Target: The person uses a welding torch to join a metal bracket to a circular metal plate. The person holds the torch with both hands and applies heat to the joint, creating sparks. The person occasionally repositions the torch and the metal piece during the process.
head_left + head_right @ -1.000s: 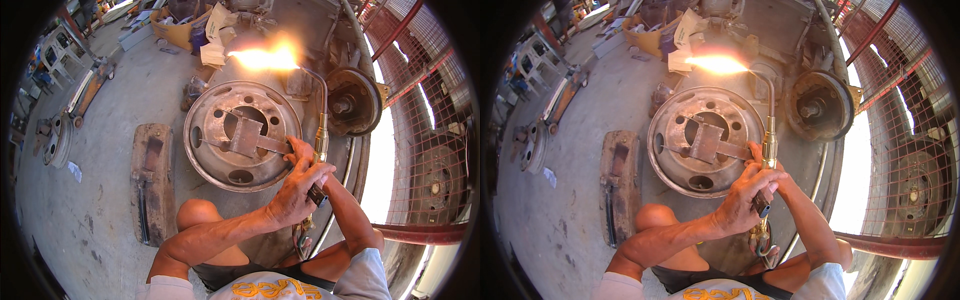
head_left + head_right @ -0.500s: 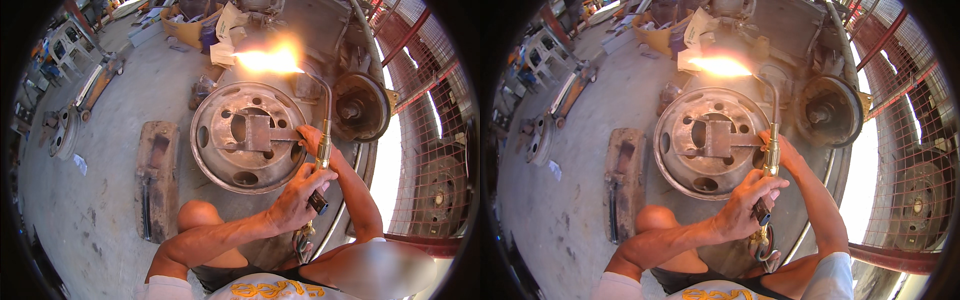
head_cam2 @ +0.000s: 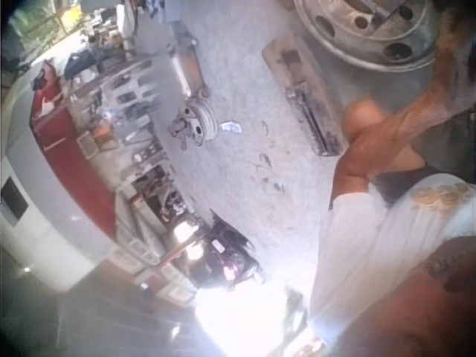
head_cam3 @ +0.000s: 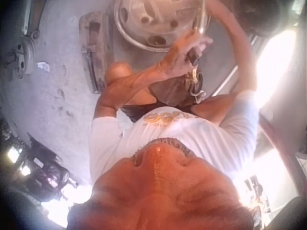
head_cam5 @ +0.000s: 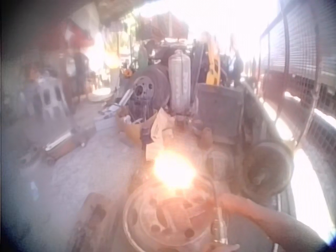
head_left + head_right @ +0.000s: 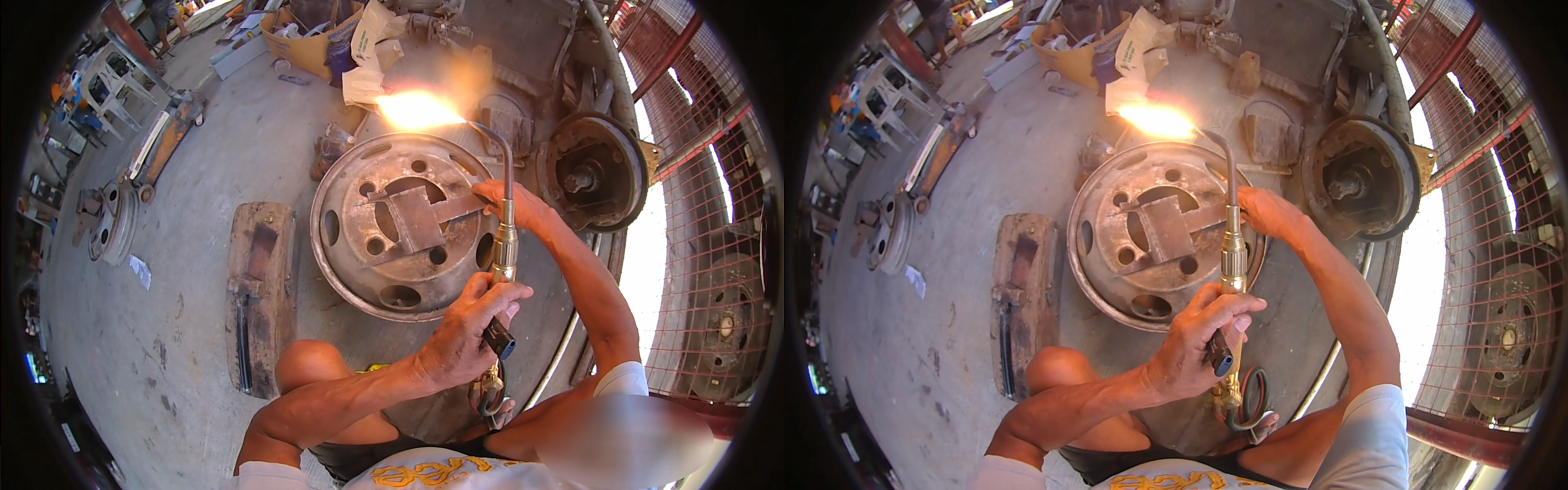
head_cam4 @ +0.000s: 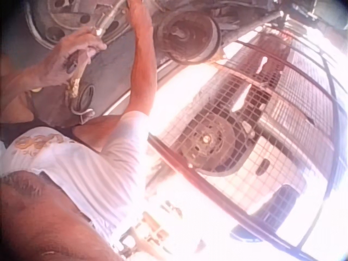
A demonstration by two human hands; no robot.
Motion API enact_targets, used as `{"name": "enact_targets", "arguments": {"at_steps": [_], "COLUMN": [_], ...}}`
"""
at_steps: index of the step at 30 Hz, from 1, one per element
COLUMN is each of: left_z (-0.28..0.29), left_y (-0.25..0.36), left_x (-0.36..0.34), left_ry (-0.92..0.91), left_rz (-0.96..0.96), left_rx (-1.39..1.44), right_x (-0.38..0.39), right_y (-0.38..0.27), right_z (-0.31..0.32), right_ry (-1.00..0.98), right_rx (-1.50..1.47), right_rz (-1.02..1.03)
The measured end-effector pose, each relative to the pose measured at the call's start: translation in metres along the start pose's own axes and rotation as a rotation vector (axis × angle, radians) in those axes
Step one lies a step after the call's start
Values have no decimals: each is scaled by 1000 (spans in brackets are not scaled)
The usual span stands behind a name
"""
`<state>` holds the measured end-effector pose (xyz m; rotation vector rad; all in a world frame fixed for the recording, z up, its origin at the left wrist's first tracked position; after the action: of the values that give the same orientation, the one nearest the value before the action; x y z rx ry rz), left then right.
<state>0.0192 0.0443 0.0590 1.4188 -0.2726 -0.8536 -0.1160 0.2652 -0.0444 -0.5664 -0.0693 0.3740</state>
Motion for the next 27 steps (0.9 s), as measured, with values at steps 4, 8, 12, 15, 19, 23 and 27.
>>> {"name": "enact_targets", "arguments": {"at_steps": [4, 8, 12, 15, 19, 23, 27], "left_z": [-3, -3, -5, -7, -9, -10, -11], "left_y": [0, 1, 2, 4, 7, 13, 14], "left_x": [-3, -6, -8, -7, -3, -1, 3], "left_ry": [-20, 9, 15, 13, -9, 23, 37], "left_rz": [-5, -34, -57, -61, -26, -83, -105], "left_rx": [-33, -40, -40, -48, -28, -63, -75], "right_x": [2, 14, 37, 55, 69, 77, 87], "right_y": [1, -3, -14, -16, -18, -24, -38], "right_z": [-4, -6, -12, -21, -33, -41, -44], "right_ry": [0, -51, -135, -168, -136, -91, -131], "right_rx": [7, 28, 8, -88, -57, -82, -101], "right_rz": [-48, -115, -180, -273, -288, -280, -355]}}
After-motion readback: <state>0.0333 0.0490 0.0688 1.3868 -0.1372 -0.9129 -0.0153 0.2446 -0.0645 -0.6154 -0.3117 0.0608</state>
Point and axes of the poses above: each hand's wrist, its own x-axis away from the middle knuckle, its own z-axis out of the back of the hand, y = z × x, the point moved 7 cm from there along -x, towards the middle knuckle, and after that the axes turned 9 degrees about -x, right-handed, at the moved point
